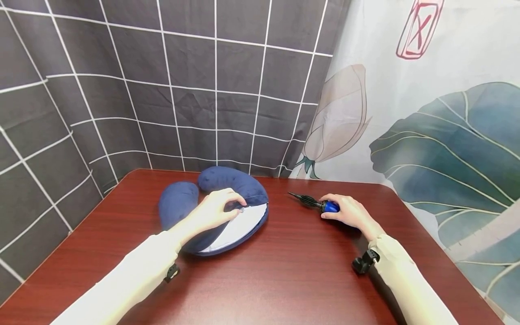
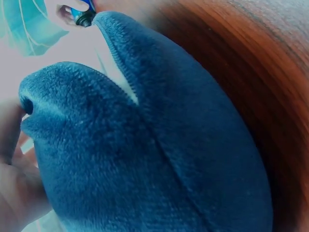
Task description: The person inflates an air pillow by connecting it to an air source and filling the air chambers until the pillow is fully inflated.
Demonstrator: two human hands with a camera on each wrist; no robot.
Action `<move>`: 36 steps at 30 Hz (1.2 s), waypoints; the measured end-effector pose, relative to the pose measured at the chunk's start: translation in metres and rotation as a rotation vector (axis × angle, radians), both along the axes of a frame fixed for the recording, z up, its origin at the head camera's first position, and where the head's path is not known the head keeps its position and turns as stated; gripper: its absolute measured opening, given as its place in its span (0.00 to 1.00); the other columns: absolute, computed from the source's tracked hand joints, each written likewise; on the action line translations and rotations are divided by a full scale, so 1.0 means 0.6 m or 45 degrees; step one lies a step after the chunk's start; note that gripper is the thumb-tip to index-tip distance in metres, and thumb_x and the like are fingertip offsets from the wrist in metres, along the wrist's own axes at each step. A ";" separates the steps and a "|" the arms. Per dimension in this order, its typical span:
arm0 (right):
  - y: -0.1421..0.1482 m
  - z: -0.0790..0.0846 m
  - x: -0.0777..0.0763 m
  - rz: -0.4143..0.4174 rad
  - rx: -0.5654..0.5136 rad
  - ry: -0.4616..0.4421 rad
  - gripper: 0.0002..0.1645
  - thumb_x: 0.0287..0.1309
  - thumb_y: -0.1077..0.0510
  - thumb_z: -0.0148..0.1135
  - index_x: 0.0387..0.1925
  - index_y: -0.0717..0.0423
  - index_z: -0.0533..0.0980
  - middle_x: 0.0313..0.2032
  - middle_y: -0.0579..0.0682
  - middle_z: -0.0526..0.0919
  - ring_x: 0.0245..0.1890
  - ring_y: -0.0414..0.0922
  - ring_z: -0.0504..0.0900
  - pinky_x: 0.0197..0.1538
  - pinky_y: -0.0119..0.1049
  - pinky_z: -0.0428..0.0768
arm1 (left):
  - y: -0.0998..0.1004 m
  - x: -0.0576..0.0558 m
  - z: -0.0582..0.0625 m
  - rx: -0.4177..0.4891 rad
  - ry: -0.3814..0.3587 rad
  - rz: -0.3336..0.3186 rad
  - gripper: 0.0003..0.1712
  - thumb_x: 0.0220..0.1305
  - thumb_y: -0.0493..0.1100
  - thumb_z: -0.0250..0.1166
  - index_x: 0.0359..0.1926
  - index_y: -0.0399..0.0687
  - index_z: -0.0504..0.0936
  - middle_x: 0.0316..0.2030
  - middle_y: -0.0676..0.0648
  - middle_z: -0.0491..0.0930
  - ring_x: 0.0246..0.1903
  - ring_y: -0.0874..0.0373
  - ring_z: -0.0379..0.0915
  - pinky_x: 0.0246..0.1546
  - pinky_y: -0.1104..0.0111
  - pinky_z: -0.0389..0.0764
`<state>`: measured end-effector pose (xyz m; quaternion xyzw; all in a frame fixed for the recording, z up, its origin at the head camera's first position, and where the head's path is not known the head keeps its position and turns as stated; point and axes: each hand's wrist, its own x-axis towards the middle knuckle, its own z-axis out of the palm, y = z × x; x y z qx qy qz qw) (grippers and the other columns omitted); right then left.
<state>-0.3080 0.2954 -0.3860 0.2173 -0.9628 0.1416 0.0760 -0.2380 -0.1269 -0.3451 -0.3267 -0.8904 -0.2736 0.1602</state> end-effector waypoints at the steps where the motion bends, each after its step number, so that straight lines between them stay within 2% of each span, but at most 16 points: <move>1: 0.000 0.000 0.000 0.002 -0.004 -0.002 0.30 0.51 0.43 0.73 0.57 0.40 0.78 0.54 0.52 0.83 0.49 0.53 0.81 0.50 0.55 0.79 | 0.000 0.000 0.000 0.001 -0.003 0.004 0.11 0.58 0.37 0.67 0.43 0.52 0.86 0.40 0.51 0.84 0.41 0.58 0.78 0.47 0.63 0.79; 9: 0.002 0.002 -0.001 -0.019 -0.016 -0.026 0.36 0.51 0.40 0.73 0.61 0.42 0.75 0.57 0.53 0.82 0.51 0.54 0.81 0.53 0.57 0.79 | 0.002 0.007 0.004 0.006 0.029 0.031 0.11 0.58 0.33 0.65 0.40 0.52 0.84 0.37 0.53 0.86 0.38 0.60 0.78 0.44 0.64 0.79; 13: 0.002 0.002 0.001 -0.041 -0.007 -0.035 0.38 0.50 0.37 0.72 0.62 0.43 0.74 0.57 0.55 0.81 0.52 0.56 0.79 0.53 0.59 0.78 | 0.005 0.011 0.001 0.021 0.066 0.044 0.11 0.57 0.31 0.64 0.36 0.53 0.82 0.34 0.54 0.84 0.35 0.61 0.76 0.40 0.67 0.78; 16: 0.000 0.002 0.002 -0.043 -0.001 -0.009 0.39 0.50 0.37 0.72 0.62 0.44 0.74 0.55 0.55 0.82 0.53 0.55 0.77 0.55 0.58 0.77 | 0.004 0.010 -0.003 0.040 0.084 0.046 0.11 0.57 0.31 0.64 0.34 0.53 0.82 0.33 0.54 0.84 0.34 0.61 0.76 0.39 0.67 0.78; 19: -0.005 0.005 0.002 -0.025 -0.018 0.050 0.38 0.50 0.38 0.72 0.61 0.45 0.75 0.54 0.53 0.83 0.54 0.54 0.76 0.58 0.57 0.74 | 0.002 0.008 -0.008 0.055 0.070 0.059 0.09 0.58 0.32 0.65 0.36 0.52 0.84 0.34 0.53 0.85 0.36 0.60 0.79 0.42 0.65 0.80; 22: -0.014 0.010 0.003 0.011 -0.051 0.107 0.36 0.51 0.40 0.72 0.60 0.46 0.76 0.54 0.52 0.84 0.55 0.54 0.75 0.60 0.58 0.71 | -0.001 0.008 -0.009 0.063 0.013 0.077 0.08 0.58 0.36 0.67 0.39 0.53 0.85 0.37 0.54 0.86 0.41 0.60 0.81 0.48 0.63 0.81; 26: -0.037 0.016 0.006 0.081 -0.094 0.186 0.32 0.53 0.43 0.72 0.59 0.45 0.78 0.54 0.50 0.84 0.53 0.51 0.76 0.58 0.56 0.71 | -0.002 0.010 -0.007 0.075 -0.051 0.075 0.08 0.58 0.39 0.69 0.40 0.53 0.85 0.39 0.53 0.86 0.44 0.58 0.81 0.53 0.60 0.80; 32: -0.098 0.024 0.015 0.203 -0.232 0.310 0.23 0.55 0.51 0.72 0.53 0.46 0.81 0.47 0.46 0.87 0.48 0.47 0.78 0.52 0.49 0.74 | -0.003 0.011 -0.005 0.088 -0.067 0.064 0.09 0.58 0.40 0.70 0.41 0.53 0.85 0.39 0.53 0.86 0.45 0.58 0.81 0.53 0.59 0.80; 36: -0.145 0.025 0.021 0.267 -0.355 0.324 0.18 0.56 0.54 0.71 0.49 0.47 0.82 0.43 0.46 0.88 0.47 0.46 0.79 0.53 0.47 0.75 | -0.003 0.010 -0.005 0.088 -0.088 0.079 0.09 0.58 0.42 0.71 0.41 0.55 0.85 0.40 0.55 0.86 0.45 0.59 0.81 0.53 0.59 0.80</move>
